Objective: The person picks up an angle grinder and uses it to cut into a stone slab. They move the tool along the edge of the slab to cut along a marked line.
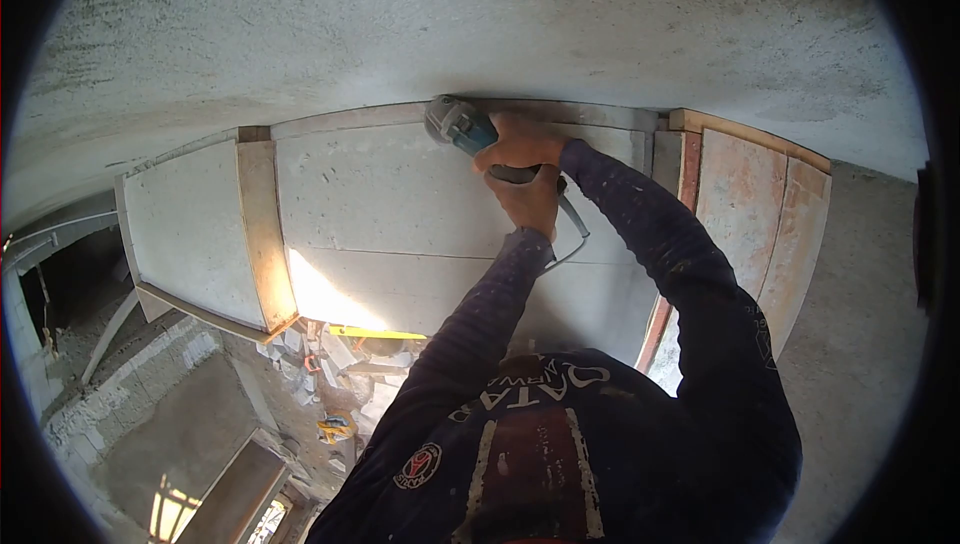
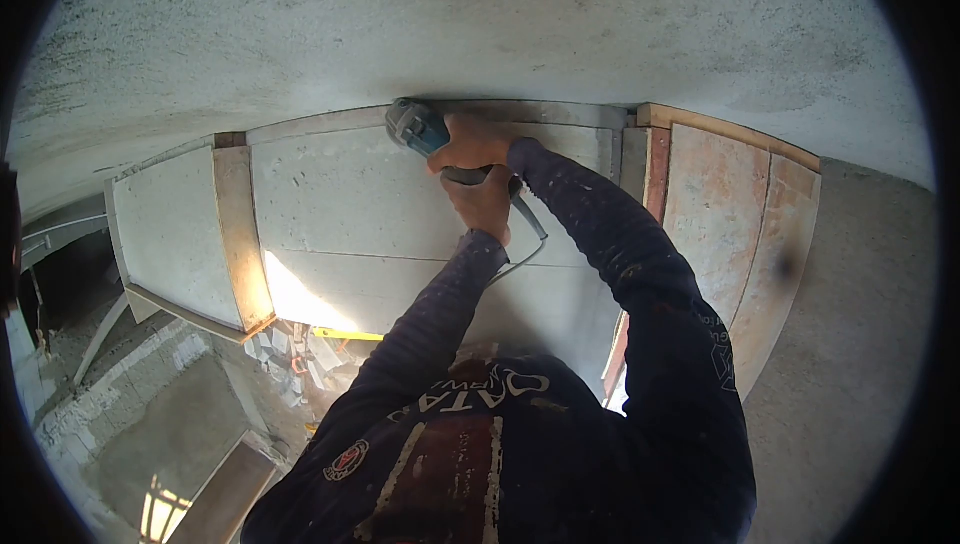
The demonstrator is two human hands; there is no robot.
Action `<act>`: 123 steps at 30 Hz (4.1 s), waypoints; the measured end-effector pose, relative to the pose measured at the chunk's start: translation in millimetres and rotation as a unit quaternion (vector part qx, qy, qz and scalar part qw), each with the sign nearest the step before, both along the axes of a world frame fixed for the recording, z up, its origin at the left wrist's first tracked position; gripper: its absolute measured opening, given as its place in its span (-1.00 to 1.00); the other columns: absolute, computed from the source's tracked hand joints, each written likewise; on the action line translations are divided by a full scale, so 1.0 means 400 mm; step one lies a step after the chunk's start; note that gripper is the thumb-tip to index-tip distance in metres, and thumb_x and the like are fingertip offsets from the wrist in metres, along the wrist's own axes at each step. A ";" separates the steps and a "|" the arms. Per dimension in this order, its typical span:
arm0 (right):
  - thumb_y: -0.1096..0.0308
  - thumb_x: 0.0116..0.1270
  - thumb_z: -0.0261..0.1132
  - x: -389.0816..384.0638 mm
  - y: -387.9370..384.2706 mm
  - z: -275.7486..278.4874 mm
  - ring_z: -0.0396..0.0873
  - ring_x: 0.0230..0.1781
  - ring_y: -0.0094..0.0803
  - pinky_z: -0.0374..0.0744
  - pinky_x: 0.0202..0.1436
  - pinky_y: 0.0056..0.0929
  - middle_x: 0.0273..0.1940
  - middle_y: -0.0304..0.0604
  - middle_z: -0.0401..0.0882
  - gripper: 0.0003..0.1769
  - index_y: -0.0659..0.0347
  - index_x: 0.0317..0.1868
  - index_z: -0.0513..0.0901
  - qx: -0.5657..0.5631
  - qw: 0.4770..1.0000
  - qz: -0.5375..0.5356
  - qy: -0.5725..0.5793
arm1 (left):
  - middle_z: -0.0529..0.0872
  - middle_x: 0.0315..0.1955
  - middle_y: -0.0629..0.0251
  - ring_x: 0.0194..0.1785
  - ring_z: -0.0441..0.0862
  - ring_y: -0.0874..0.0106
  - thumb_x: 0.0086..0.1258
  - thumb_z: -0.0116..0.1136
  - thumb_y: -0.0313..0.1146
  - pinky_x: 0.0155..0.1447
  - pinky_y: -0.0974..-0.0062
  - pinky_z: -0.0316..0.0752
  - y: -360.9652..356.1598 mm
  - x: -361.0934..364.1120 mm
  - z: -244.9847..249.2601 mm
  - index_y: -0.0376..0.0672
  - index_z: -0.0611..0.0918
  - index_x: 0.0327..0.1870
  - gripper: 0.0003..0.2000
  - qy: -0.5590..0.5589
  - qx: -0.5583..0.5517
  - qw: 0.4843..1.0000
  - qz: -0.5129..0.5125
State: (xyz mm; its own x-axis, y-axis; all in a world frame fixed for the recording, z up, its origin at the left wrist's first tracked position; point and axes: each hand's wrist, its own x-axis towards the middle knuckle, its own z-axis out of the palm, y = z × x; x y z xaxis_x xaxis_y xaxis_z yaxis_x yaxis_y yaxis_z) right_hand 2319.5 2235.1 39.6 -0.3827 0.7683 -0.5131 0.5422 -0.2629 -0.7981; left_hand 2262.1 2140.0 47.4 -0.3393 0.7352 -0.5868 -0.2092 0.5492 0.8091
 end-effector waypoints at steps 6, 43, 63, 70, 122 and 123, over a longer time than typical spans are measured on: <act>-0.02 -0.04 0.53 -0.005 -0.007 0.040 0.73 -0.12 -0.03 0.64 -0.06 -0.23 -0.06 0.29 0.69 -0.16 0.55 0.08 0.58 -0.029 0.999 0.003 -0.031 | 0.53 -0.04 0.01 -0.23 0.67 0.35 0.09 0.35 -0.51 -0.21 0.38 0.66 -0.008 -0.019 0.013 -0.33 0.20 0.27 -0.28 -0.066 0.001 0.998 0.003; -0.26 0.49 0.11 -0.102 -0.307 -0.001 0.58 -0.05 -0.34 0.53 0.09 -0.31 -0.05 -0.09 0.61 -0.30 0.32 0.12 0.56 -0.025 0.956 -0.291 0.043 | 0.66 -0.11 -0.01 -0.33 0.72 0.40 0.07 0.53 -0.33 -0.30 0.45 0.64 -0.221 -0.217 0.035 -0.48 0.07 0.46 0.01 0.157 0.103 0.936 -0.297; -0.32 0.48 0.11 -0.297 -0.412 0.058 0.64 -0.04 -0.02 0.53 0.11 -0.22 -0.08 0.22 0.65 -0.20 0.42 0.09 0.56 -0.003 0.705 -0.680 0.199 | 0.59 0.10 -0.10 0.10 0.68 0.10 -0.05 0.52 -0.33 0.18 0.24 0.61 -0.090 -0.453 0.025 -0.33 0.16 0.45 0.00 0.062 0.107 0.787 -0.604; -0.29 0.47 0.15 -0.313 -0.402 -0.029 0.62 -0.05 -0.20 0.54 0.11 -0.29 -0.06 0.05 0.65 -0.21 0.44 0.13 0.56 0.059 0.744 -0.665 0.031 | 0.58 0.15 -0.17 0.16 0.66 0.02 -0.08 0.56 -0.31 0.22 0.19 0.59 -0.047 -0.460 0.092 -0.34 0.10 0.49 0.08 0.103 0.071 0.744 -0.657; 0.11 -0.03 0.56 -0.256 -0.172 -0.052 0.70 -0.20 -0.19 0.65 -0.05 -0.27 -0.16 0.12 0.71 -0.33 0.52 -0.07 0.62 0.040 0.719 -0.689 0.084 | 0.49 0.22 -0.08 0.27 0.53 0.15 -0.15 0.48 -0.43 0.33 0.33 0.49 0.187 -0.397 -0.035 -0.46 0.08 0.52 0.11 0.033 0.105 0.747 -0.656; 0.11 -0.03 0.56 -0.253 -0.170 -0.054 0.70 -0.20 -0.19 0.65 -0.05 -0.27 -0.16 0.12 0.71 -0.33 0.52 -0.07 0.62 0.042 0.720 -0.687 0.083 | 0.48 0.23 -0.08 0.29 0.52 0.15 -0.15 0.49 -0.43 0.35 0.32 0.47 0.187 -0.397 -0.033 -0.46 0.08 0.52 0.11 0.023 0.109 0.748 -0.655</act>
